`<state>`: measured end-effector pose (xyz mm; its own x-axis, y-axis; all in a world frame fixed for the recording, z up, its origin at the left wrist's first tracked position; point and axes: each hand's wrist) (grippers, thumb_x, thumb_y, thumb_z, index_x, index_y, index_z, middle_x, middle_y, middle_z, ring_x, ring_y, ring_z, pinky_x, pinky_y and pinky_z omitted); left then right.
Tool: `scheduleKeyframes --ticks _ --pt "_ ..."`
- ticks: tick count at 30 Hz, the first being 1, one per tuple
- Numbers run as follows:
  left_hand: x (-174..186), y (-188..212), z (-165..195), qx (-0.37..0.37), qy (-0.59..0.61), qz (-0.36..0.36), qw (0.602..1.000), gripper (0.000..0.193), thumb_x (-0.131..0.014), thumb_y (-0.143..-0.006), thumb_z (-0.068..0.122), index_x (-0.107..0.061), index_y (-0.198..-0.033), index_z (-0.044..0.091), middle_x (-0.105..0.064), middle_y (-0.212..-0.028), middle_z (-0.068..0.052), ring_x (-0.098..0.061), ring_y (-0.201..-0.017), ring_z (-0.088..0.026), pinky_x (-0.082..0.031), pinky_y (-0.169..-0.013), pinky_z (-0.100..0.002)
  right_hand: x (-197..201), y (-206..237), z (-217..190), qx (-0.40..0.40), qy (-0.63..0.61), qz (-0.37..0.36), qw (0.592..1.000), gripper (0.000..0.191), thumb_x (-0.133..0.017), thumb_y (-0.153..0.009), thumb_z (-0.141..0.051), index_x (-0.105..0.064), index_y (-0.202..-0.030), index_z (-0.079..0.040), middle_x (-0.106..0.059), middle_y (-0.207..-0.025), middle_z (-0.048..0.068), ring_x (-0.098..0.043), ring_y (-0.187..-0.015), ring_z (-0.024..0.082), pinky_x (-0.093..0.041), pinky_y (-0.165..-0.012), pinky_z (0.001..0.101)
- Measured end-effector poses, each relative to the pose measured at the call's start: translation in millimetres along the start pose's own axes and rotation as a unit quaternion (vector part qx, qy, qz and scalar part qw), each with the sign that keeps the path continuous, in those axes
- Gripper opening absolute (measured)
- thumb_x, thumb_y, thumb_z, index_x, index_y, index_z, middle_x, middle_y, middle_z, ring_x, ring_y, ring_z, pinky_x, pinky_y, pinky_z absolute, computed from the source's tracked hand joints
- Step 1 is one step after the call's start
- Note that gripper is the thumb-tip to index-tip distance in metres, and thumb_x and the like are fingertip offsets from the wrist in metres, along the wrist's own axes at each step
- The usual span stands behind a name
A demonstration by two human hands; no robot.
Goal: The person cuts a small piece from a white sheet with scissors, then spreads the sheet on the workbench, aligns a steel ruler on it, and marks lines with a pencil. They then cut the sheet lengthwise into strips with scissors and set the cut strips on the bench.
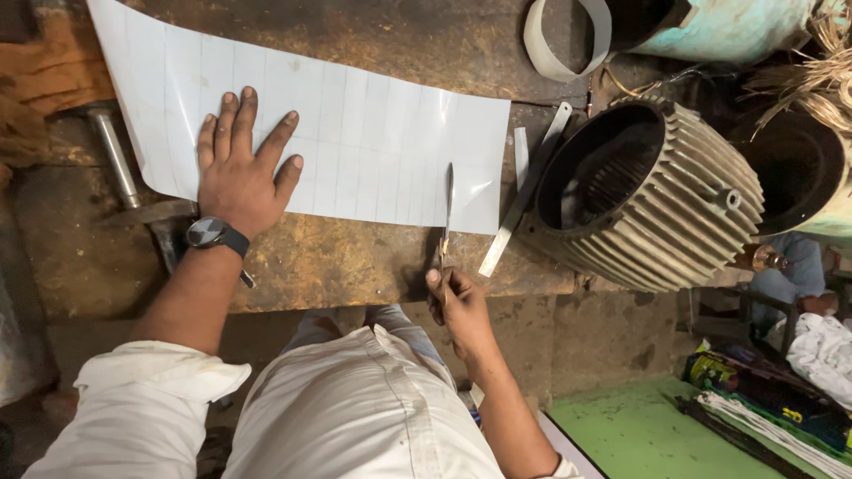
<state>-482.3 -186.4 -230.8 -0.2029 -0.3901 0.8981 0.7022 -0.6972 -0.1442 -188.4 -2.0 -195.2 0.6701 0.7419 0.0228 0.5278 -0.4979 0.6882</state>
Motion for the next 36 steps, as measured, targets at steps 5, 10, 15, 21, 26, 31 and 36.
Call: scheduleKeyframes --ticks 5,10,15,21,26,31,36 --pt "0.0 0.4 0.7 -0.003 0.000 0.000 1.000 0.051 -0.049 -0.111 0.043 -0.054 -0.158 0.024 -0.027 -0.172 -0.022 -0.019 -0.160 -0.041 -0.012 -0.128 -0.059 -2.5 -11.3 -12.5 0.023 -0.026 0.003 0.999 0.039 -0.072 -0.095 -0.040 -0.057 -0.076 -0.010 -0.052 -0.063 -0.002 -0.044 -0.053 0.008 -0.033 -0.048 0.0262" --pt "0.5 -1.0 0.4 0.000 0.005 0.000 1.000 0.050 -0.050 -0.110 0.043 -0.055 -0.156 0.024 -0.028 -0.172 -0.022 -0.019 -0.160 -0.041 -0.012 -0.128 -0.059 -4.2 -18.1 -21.0 0.022 -0.013 -0.002 1.000 0.039 -0.074 -0.093 -0.041 -0.058 -0.077 -0.010 -0.053 -0.063 -0.002 -0.046 -0.053 0.009 -0.035 -0.048 0.0267" --pt "-3.7 0.2 -4.2 -0.012 -0.019 -0.002 1.000 0.052 -0.050 -0.112 0.044 -0.054 -0.159 0.022 -0.027 -0.173 -0.025 -0.020 -0.160 -0.041 -0.013 -0.128 -0.059 -5.5 -17.6 -22.7 0.003 0.017 0.020 1.000 0.037 -0.074 -0.092 -0.042 -0.061 -0.080 -0.009 -0.056 -0.064 -0.001 -0.049 -0.054 0.009 -0.035 -0.048 0.0267" --pt "-4.3 6.4 -3.2 -0.003 0.012 -0.002 1.000 0.050 -0.050 -0.114 0.044 -0.055 -0.159 0.023 -0.027 -0.175 -0.023 -0.019 -0.163 -0.041 -0.012 -0.131 -0.059 -0.6 -29.6 -38.9 -0.001 0.011 0.021 1.000 0.035 -0.073 -0.092 -0.043 -0.065 -0.086 -0.009 -0.058 -0.066 -0.001 -0.050 -0.055 0.009 -0.037 -0.048 0.0263" --pt "-3.5 2.6 -2.7 0.002 0.015 -0.006 1.000 0.050 -0.049 -0.112 0.045 -0.054 -0.158 0.025 -0.026 -0.174 -0.023 -0.018 -0.162 -0.041 -0.010 -0.130 -0.058 -6.5 -27.3 -40.3 0.022 0.026 0.026 0.999 0.036 -0.076 -0.090 -0.042 -0.063 -0.087 -0.008 -0.057 -0.066 0.000 -0.050 -0.053 0.009 -0.037 -0.047 0.0271" --pt "-3.2 3.6 -3.9 0.000 0.015 -0.006 1.000 0.051 -0.048 -0.112 0.045 -0.053 -0.158 0.026 -0.026 -0.174 -0.022 -0.017 -0.162 -0.040 -0.010 -0.130 -0.058 -6.5 -31.3 -50.4 -0.003 0.031 0.027 0.999 0.038 -0.072 -0.092 -0.045 -0.063 -0.081 -0.009 -0.057 -0.063 0.000 -0.050 -0.051 0.010 -0.036 -0.047 0.0272" --pt "-2.7 3.2 -3.4 0.001 0.012 -0.011 1.000 0.051 -0.048 -0.112 0.046 -0.052 -0.158 0.027 -0.025 -0.174 -0.021 -0.017 -0.162 -0.039 -0.010 -0.130 -0.057 -6.0 -41.6 -62.0 0.025 0.040 0.015 0.999 0.043 -0.072 -0.093 -0.048 -0.062 -0.076 -0.009 -0.056 -0.062 -0.001 -0.047 -0.052 0.009 -0.035 -0.049 0.0268"
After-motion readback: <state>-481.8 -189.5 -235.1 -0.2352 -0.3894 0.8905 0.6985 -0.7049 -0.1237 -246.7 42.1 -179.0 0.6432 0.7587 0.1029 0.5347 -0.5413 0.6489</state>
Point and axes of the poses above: each hand's wrist, its own y-axis away from the middle knuckle, its own x-axis out of the back of the hand, z = x × y
